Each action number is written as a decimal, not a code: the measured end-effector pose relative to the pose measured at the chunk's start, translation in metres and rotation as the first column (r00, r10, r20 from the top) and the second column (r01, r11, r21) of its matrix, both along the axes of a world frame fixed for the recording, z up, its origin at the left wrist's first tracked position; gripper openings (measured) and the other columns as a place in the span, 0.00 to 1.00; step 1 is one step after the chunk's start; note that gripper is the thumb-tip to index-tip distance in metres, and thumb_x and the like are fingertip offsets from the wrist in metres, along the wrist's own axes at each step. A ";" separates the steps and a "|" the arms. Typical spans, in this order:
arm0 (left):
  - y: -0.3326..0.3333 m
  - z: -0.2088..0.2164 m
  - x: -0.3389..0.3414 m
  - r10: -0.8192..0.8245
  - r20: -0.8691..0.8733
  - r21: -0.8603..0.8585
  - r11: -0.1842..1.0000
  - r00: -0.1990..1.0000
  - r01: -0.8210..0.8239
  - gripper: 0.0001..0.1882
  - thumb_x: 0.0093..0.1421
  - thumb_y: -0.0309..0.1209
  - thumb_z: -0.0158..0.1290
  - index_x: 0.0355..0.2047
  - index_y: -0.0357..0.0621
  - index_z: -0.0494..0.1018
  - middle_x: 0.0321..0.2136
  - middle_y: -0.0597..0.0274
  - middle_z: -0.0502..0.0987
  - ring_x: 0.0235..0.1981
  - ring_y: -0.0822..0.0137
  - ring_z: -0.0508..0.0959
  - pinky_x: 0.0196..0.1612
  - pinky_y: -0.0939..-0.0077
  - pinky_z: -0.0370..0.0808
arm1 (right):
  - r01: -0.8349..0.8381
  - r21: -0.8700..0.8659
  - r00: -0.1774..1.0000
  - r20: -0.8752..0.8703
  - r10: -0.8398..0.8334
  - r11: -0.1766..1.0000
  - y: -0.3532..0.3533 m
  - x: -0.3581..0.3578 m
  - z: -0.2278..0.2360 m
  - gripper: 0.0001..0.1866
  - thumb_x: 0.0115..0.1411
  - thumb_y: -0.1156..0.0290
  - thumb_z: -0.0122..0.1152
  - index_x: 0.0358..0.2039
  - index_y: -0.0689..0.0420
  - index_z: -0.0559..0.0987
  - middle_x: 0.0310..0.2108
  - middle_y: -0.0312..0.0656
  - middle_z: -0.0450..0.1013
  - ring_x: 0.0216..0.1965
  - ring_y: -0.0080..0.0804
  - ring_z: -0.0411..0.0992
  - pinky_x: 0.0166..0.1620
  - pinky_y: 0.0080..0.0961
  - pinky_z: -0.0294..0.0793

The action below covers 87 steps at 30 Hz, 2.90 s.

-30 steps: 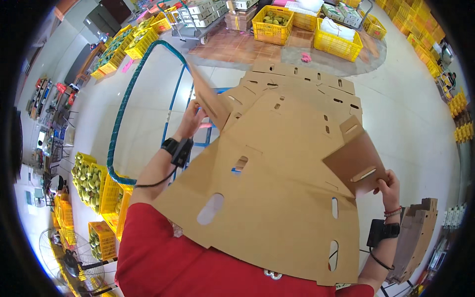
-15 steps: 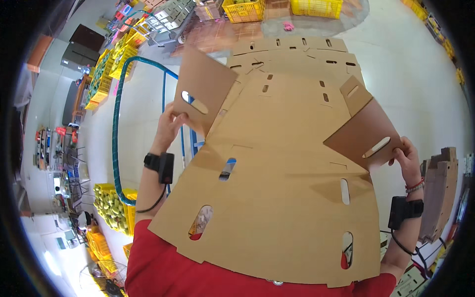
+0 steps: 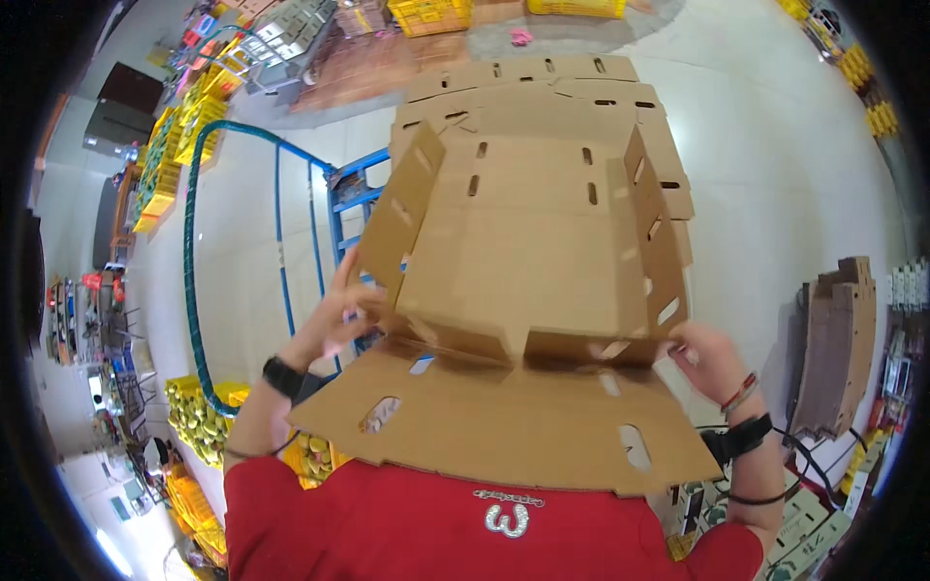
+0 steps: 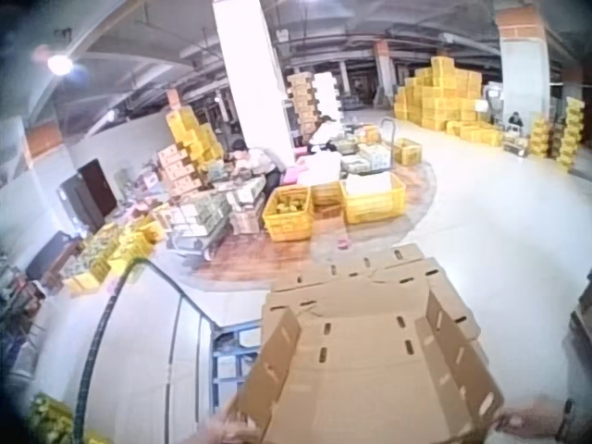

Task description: The recorder is folding flat cardboard sheets into boxes and stacking them on a blue trolley.

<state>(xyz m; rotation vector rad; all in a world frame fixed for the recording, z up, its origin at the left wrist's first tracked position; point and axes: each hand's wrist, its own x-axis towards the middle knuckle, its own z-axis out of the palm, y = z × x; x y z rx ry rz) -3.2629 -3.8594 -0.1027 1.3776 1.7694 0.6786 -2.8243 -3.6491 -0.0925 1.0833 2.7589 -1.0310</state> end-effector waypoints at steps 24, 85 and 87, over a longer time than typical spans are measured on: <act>0.076 -0.187 0.013 0.426 -0.405 -0.164 0.836 0.809 -0.523 0.28 0.51 0.53 0.49 0.34 0.36 0.73 0.35 0.44 0.73 0.39 0.51 0.72 0.42 0.62 0.66 | 0.771 -0.170 0.636 0.262 -0.726 0.614 0.025 -0.067 -0.199 0.26 0.51 0.47 0.53 0.26 0.62 0.78 0.39 0.55 0.70 0.42 0.46 0.68 0.44 0.35 0.65; 0.120 -0.275 0.051 -0.092 -0.718 -0.019 0.994 0.690 0.112 0.43 0.41 0.49 0.58 0.52 0.35 0.57 0.53 0.52 0.59 0.53 0.53 0.60 0.54 0.60 0.58 | 0.039 0.271 0.972 0.215 -0.100 0.962 0.031 -0.166 -0.263 0.49 0.31 0.53 0.70 0.52 0.61 0.59 0.53 0.49 0.53 0.57 0.44 0.50 0.56 0.44 0.50; 0.110 -0.267 0.049 -0.112 -0.435 -0.292 0.956 0.893 -0.022 0.40 0.44 0.49 0.56 0.52 0.36 0.59 0.51 0.49 0.61 0.51 0.49 0.61 0.54 0.59 0.57 | 0.028 0.210 0.965 0.251 -0.081 0.977 0.030 -0.164 -0.265 0.52 0.30 0.54 0.71 0.54 0.60 0.56 0.56 0.49 0.51 0.57 0.44 0.50 0.58 0.42 0.50</act>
